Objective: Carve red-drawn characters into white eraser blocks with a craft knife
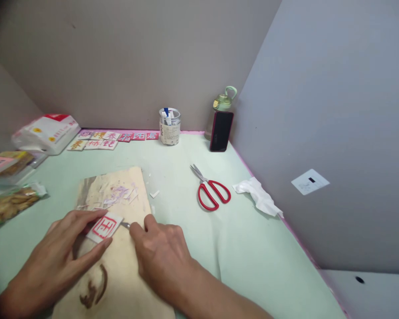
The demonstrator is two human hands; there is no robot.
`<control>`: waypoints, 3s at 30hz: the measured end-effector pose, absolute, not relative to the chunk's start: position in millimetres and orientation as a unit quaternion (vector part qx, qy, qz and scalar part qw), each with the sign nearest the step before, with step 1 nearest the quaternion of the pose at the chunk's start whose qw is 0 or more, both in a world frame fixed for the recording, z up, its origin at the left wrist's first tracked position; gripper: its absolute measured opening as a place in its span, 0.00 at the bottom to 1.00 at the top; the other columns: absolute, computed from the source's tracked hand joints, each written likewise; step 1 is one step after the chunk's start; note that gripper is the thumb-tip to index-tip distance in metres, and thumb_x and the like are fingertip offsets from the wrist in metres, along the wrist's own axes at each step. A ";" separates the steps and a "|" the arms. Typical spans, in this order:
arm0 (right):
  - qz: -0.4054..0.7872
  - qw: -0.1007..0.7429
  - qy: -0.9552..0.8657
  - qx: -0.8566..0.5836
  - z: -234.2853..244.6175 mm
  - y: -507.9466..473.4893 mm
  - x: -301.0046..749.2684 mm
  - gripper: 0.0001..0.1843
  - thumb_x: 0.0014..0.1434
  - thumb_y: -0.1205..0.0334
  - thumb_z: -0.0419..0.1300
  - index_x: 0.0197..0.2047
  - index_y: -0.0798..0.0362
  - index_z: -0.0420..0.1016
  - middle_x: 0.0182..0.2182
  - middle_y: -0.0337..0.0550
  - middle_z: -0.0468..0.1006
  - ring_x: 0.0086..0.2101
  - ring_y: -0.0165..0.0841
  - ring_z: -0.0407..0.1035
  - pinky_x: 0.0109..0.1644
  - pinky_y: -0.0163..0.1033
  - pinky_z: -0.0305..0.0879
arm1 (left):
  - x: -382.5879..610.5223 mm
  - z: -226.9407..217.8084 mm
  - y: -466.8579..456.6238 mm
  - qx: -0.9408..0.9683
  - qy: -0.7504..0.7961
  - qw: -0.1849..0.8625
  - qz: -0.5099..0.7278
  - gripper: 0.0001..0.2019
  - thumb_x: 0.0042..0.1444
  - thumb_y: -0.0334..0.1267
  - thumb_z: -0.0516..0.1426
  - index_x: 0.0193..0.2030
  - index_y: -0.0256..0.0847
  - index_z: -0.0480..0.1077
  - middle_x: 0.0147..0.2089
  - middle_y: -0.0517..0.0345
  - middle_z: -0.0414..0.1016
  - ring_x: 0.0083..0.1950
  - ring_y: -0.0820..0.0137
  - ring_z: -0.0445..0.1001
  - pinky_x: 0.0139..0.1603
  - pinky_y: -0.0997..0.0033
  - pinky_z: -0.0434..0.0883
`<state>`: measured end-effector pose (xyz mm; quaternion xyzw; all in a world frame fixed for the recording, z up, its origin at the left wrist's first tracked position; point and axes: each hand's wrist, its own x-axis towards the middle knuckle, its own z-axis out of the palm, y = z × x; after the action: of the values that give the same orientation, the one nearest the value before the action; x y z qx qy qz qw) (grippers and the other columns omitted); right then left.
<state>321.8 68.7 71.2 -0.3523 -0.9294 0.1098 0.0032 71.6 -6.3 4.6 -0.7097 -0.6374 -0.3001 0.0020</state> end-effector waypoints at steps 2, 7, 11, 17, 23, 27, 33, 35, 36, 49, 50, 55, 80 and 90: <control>0.103 0.001 -0.930 -0.352 71.1 68.7 321.1 0.16 0.64 0.77 0.63 0.49 0.49 0.77 0.39 0.42 0.83 0.26 0.33 0.70 0.28 0.42 0.40 | 71.5 5.2 -6.5 -0.713 -0.634 0.006 -0.300 0.21 0.76 0.59 0.56 0.67 0.52 0.70 0.59 0.51 0.82 0.57 0.48 0.82 0.55 0.50 0.74; 0.078 0.007 -0.934 -0.348 69.8 68.5 319.9 0.19 0.61 0.80 0.63 0.50 0.49 0.77 0.39 0.43 0.83 0.26 0.34 0.72 0.28 0.42 0.40 | 71.9 4.3 -5.9 -0.718 -0.630 0.003 -0.297 0.23 0.77 0.61 0.56 0.68 0.51 0.69 0.60 0.49 0.81 0.59 0.46 0.81 0.57 0.48 0.73; 0.068 0.005 -0.936 -0.346 69.7 68.2 319.6 0.19 0.61 0.79 0.63 0.50 0.50 0.77 0.38 0.43 0.83 0.26 0.35 0.72 0.28 0.43 0.40 | 72.3 3.1 -4.9 -0.716 -0.631 0.002 -0.298 0.23 0.77 0.61 0.55 0.68 0.51 0.69 0.60 0.49 0.81 0.58 0.47 0.81 0.56 0.48 0.73; 0.043 0.029 -0.938 -0.343 65.2 67.7 319.9 0.16 0.62 0.79 0.64 0.49 0.50 0.78 0.37 0.42 0.83 0.25 0.34 0.72 0.28 0.42 0.40 | 70.0 -0.7 -6.8 -0.714 -0.633 -0.011 -0.298 0.24 0.77 0.62 0.55 0.69 0.52 0.68 0.61 0.50 0.79 0.60 0.47 0.80 0.59 0.48 0.71; 0.032 0.053 -0.938 -0.342 62.2 68.9 319.7 0.15 0.62 0.78 0.65 0.47 0.50 0.78 0.37 0.42 0.83 0.24 0.34 0.71 0.28 0.42 0.39 | 67.6 -4.8 -5.7 -0.719 -0.629 -0.008 -0.296 0.24 0.78 0.61 0.55 0.70 0.50 0.67 0.62 0.49 0.77 0.63 0.46 0.78 0.60 0.47 0.70; 0.022 0.057 -0.937 -0.345 61.9 69.5 318.2 0.14 0.63 0.77 0.66 0.47 0.50 0.78 0.36 0.42 0.83 0.24 0.34 0.72 0.28 0.43 0.38 | 67.2 -5.0 -6.0 -0.717 -0.632 -0.023 -0.294 0.24 0.78 0.61 0.55 0.70 0.52 0.67 0.62 0.50 0.77 0.61 0.48 0.77 0.60 0.47 0.69; 0.011 0.073 -0.936 -0.343 59.6 70.6 317.0 0.13 0.63 0.76 0.66 0.46 0.50 0.77 0.36 0.41 0.83 0.24 0.34 0.71 0.28 0.43 0.38 | 66.0 -5.1 -6.9 -0.713 -0.635 -0.029 -0.295 0.23 0.77 0.62 0.56 0.69 0.53 0.68 0.61 0.51 0.77 0.60 0.48 0.78 0.60 0.48 0.70; 0.010 0.079 -0.936 -0.342 58.8 70.5 317.0 0.13 0.63 0.77 0.65 0.45 0.49 0.77 0.36 0.41 0.83 0.24 0.33 0.71 0.28 0.43 0.38 | 65.3 -5.2 -7.0 -0.711 -0.636 -0.033 -0.296 0.24 0.76 0.62 0.57 0.68 0.53 0.69 0.61 0.52 0.78 0.59 0.48 0.78 0.60 0.48 0.70; 0.009 0.082 -0.936 -0.341 58.4 70.2 317.0 0.13 0.63 0.77 0.65 0.45 0.49 0.77 0.35 0.41 0.83 0.24 0.33 0.70 0.28 0.43 0.38 | 65.1 -5.1 -7.0 -0.710 -0.637 -0.034 -0.297 0.24 0.75 0.62 0.57 0.68 0.53 0.69 0.60 0.52 0.78 0.59 0.48 0.79 0.59 0.48 0.71; 0.033 0.086 -0.971 -0.222 57.5 105.2 336.5 0.08 0.72 0.72 0.63 0.48 0.50 0.80 0.36 0.37 0.79 0.24 0.29 0.60 0.27 0.41 0.39 | 47.2 -7.1 -7.5 -0.729 -0.617 -0.061 -0.292 0.24 0.75 0.62 0.58 0.72 0.59 0.70 0.67 0.57 0.78 0.67 0.52 0.77 0.66 0.53 0.73; 0.031 0.092 -0.971 -0.218 57.2 105.6 337.6 0.08 0.73 0.72 0.62 0.48 0.50 0.80 0.35 0.37 0.78 0.24 0.29 0.59 0.26 0.41 0.39 | 42.6 -7.1 -7.9 -0.735 -0.610 -0.073 -0.286 0.25 0.76 0.62 0.58 0.74 0.62 0.69 0.68 0.59 0.77 0.69 0.53 0.76 0.68 0.55 0.72; 0.013 0.108 -0.972 -0.210 55.8 98.0 337.0 0.08 0.75 0.73 0.61 0.48 0.51 0.79 0.35 0.37 0.79 0.24 0.31 0.60 0.26 0.42 0.41 | 32.5 -6.8 -6.2 -0.720 -0.632 -0.101 -0.268 0.29 0.74 0.66 0.59 0.76 0.64 0.66 0.71 0.61 0.77 0.71 0.53 0.75 0.70 0.56 0.71; -0.043 0.208 -0.960 -0.180 63.7 68.1 332.1 0.08 0.72 0.75 0.60 0.45 0.55 0.78 0.30 0.38 0.77 0.22 0.33 0.68 0.22 0.42 0.56 | 7.9 -3.6 -2.5 -0.694 -0.648 -0.184 -0.254 0.23 0.72 0.67 0.59 0.67 0.66 0.77 0.68 0.58 0.80 0.73 0.47 0.78 0.73 0.47 0.78; 0.041 0.106 -0.965 -0.238 69.6 63.0 325.3 0.09 0.68 0.76 0.61 0.43 0.53 0.77 0.34 0.42 0.81 0.24 0.35 0.71 0.23 0.42 0.54 | 20.1 4.5 -4.4 -0.686 -0.649 -0.192 -0.268 0.24 0.70 0.70 0.60 0.65 0.66 0.78 0.67 0.59 0.80 0.72 0.45 0.78 0.71 0.43 0.80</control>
<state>325.3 63.0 69.6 -0.2383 -0.9645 0.0412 0.1059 20.1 -4.4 4.5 -0.6860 -0.6488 -0.2677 -0.1918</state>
